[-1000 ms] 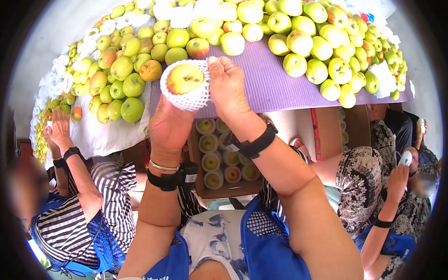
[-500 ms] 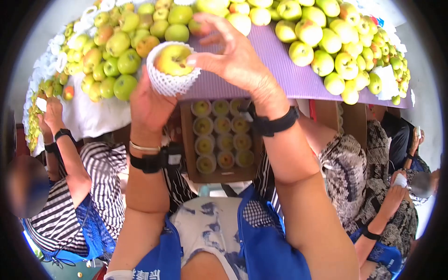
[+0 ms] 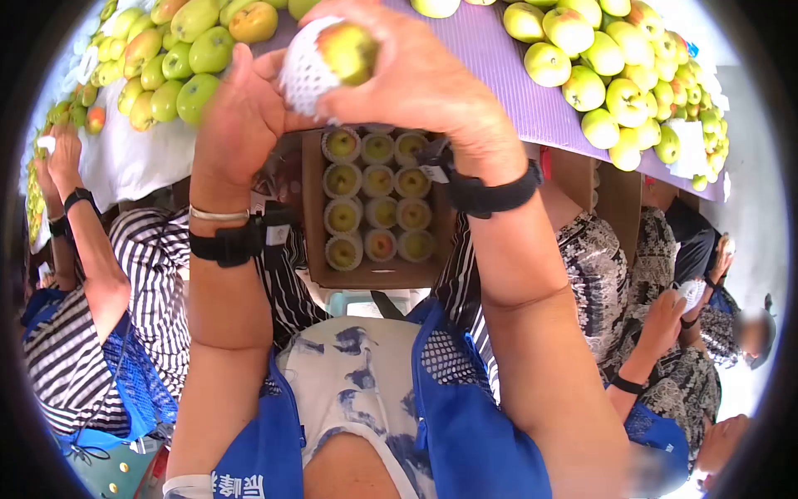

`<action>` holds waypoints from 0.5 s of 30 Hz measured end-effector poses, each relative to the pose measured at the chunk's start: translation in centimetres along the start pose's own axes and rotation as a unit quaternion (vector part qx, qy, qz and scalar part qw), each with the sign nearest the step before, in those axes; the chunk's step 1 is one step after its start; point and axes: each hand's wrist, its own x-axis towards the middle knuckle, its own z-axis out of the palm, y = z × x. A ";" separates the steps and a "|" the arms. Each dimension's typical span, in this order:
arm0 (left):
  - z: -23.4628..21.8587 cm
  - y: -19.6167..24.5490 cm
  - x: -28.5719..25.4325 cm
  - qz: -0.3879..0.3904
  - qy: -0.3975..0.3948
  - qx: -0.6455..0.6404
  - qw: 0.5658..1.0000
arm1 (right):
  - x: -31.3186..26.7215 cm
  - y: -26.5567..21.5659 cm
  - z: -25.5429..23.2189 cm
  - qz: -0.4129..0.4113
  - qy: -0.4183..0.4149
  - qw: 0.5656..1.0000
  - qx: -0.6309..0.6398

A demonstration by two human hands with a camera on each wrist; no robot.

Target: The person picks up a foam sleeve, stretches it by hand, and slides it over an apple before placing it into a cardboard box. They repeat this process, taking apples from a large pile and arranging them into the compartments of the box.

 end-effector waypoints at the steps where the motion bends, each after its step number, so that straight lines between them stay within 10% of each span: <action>1: -0.4 0.4 -0.1 0.014 0.000 -0.003 1.000 | -1.0 -1.2 -1.2 0.030 0.014 0.998 0.054; 8: -1.3 1.8 -1.1 0.024 0.047 -0.034 0.998 | -6.1 -7.1 -5.1 0.111 0.092 0.987 -0.072; 15: -3.3 2.5 -1.9 0.083 0.024 -0.090 0.992 | -10.5 -10.8 0.0 0.330 0.044 0.930 0.157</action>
